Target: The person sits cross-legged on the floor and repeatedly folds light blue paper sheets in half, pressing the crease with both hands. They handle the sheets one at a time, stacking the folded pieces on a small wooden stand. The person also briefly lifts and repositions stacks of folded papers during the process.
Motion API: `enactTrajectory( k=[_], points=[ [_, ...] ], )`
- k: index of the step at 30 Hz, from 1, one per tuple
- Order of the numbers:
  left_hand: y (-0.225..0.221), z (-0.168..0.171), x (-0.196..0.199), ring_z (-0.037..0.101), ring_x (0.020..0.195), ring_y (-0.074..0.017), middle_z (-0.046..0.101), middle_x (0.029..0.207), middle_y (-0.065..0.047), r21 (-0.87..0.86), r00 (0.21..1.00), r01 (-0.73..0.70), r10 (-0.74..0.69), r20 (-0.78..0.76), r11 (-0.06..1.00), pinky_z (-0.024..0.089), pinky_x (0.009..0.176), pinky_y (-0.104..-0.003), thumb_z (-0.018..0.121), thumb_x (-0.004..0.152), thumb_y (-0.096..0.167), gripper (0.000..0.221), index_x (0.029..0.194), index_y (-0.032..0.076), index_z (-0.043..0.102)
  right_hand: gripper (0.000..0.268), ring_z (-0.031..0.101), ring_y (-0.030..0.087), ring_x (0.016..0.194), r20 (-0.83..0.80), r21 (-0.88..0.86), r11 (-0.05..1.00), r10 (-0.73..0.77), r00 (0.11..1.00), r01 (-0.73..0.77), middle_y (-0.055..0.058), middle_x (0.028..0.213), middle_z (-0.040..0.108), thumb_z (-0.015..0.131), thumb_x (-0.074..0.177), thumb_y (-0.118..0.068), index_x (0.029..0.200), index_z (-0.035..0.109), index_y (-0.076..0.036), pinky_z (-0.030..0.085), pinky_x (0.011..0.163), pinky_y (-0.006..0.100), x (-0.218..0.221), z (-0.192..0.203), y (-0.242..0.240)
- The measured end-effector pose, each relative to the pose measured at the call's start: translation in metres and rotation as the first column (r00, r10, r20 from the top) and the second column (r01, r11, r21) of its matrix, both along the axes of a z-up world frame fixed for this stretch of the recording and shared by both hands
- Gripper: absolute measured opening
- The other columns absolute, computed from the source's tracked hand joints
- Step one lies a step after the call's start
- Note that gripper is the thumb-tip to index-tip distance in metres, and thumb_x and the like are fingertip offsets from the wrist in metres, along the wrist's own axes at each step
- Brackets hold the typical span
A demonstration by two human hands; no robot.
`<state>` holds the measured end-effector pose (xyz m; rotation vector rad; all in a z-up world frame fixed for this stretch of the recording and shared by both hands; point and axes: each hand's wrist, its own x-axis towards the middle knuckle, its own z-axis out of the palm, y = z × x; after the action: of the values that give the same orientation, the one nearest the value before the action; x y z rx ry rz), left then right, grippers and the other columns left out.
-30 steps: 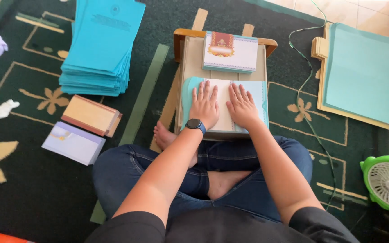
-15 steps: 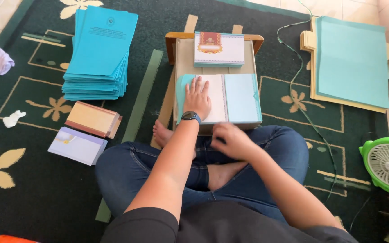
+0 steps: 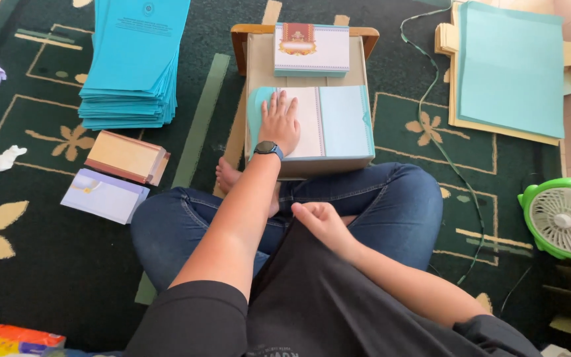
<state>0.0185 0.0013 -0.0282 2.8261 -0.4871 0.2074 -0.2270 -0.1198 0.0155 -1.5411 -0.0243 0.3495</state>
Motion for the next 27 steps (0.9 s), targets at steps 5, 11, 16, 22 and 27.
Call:
enactTrajectory(
  k=[5, 11, 16, 22, 27],
  points=[
    [-0.018, -0.020, 0.012, 0.024, 0.154, -0.0365, 0.037, 0.162, -0.012, 0.088, 0.943, 0.307, -0.315, 0.106, 0.948, 0.018, 0.122, -0.065, 0.052, 0.098, 0.014, 0.051, 0.147, 0.027, 0.053, 0.035, 0.066, 0.012, 0.056, 0.035, -0.083, 0.945, 0.320, 0.947, -0.316, 0.008, 0.058, 0.070, 0.063, 0.102, -0.020, 0.071, 0.073, -0.006, 0.051, 0.051, 0.025, 0.006, 0.061, -0.043],
    [-0.059, -0.010, 0.051, 0.013, 0.158, -0.0350, 0.016, 0.170, -0.010, 0.378, 0.864, 0.502, -0.434, -0.255, 0.778, 0.017, 0.122, -0.067, 0.067, 0.095, 0.015, 0.057, 0.142, 0.042, 0.050, 0.045, 0.046, 0.010, 0.058, 0.000, -0.076, 0.980, 0.184, 0.983, -0.183, 0.002, 0.055, 0.053, 0.058, 0.105, -0.018, 0.061, 0.055, -0.007, 0.040, 0.057, 0.024, 0.017, 0.078, -0.061],
    [-0.069, 0.027, 0.061, 0.013, 0.156, -0.0406, 0.015, 0.171, -0.013, 0.513, 0.834, 0.551, -0.429, -0.346, 0.658, 0.019, 0.119, -0.069, 0.102, 0.050, 0.025, 0.103, 0.140, 0.044, 0.055, 0.041, 0.041, 0.013, 0.058, -0.111, 0.442, 0.870, -0.190, 0.975, 0.220, 0.003, 0.064, 0.037, 0.049, 0.109, -0.020, 0.070, 0.046, -0.006, 0.033, 0.056, 0.026, 0.033, 0.049, -0.086],
    [-0.024, 0.091, 0.040, 0.052, 0.138, -0.0260, 0.073, 0.123, -0.001, 0.382, 0.838, 0.542, -0.513, -0.186, 0.749, 0.010, 0.123, -0.067, 0.076, 0.085, 0.036, 0.027, 0.112, 0.034, 0.077, 0.029, 0.051, 0.018, 0.077, 0.035, 0.324, 0.862, -0.424, 0.905, 0.391, 0.011, 0.085, 0.052, 0.043, 0.112, -0.015, 0.088, 0.051, -0.002, 0.040, 0.067, 0.030, 0.051, 0.044, -0.114],
    [0.027, 0.139, -0.018, 0.065, 0.115, -0.0412, 0.072, 0.115, -0.019, -0.698, 0.959, -0.128, -0.091, -0.267, 0.704, 0.048, 0.105, -0.059, 0.070, 0.096, 0.042, 0.045, 0.128, 0.012, 0.063, 0.055, 0.049, 0.033, 0.131, 0.295, -0.098, 0.919, -0.340, 0.893, 0.382, 0.024, 0.142, 0.048, 0.058, 0.104, -0.008, 0.148, 0.025, -0.003, 0.045, 0.105, 0.046, 0.097, 0.022, -0.105]
  ],
)
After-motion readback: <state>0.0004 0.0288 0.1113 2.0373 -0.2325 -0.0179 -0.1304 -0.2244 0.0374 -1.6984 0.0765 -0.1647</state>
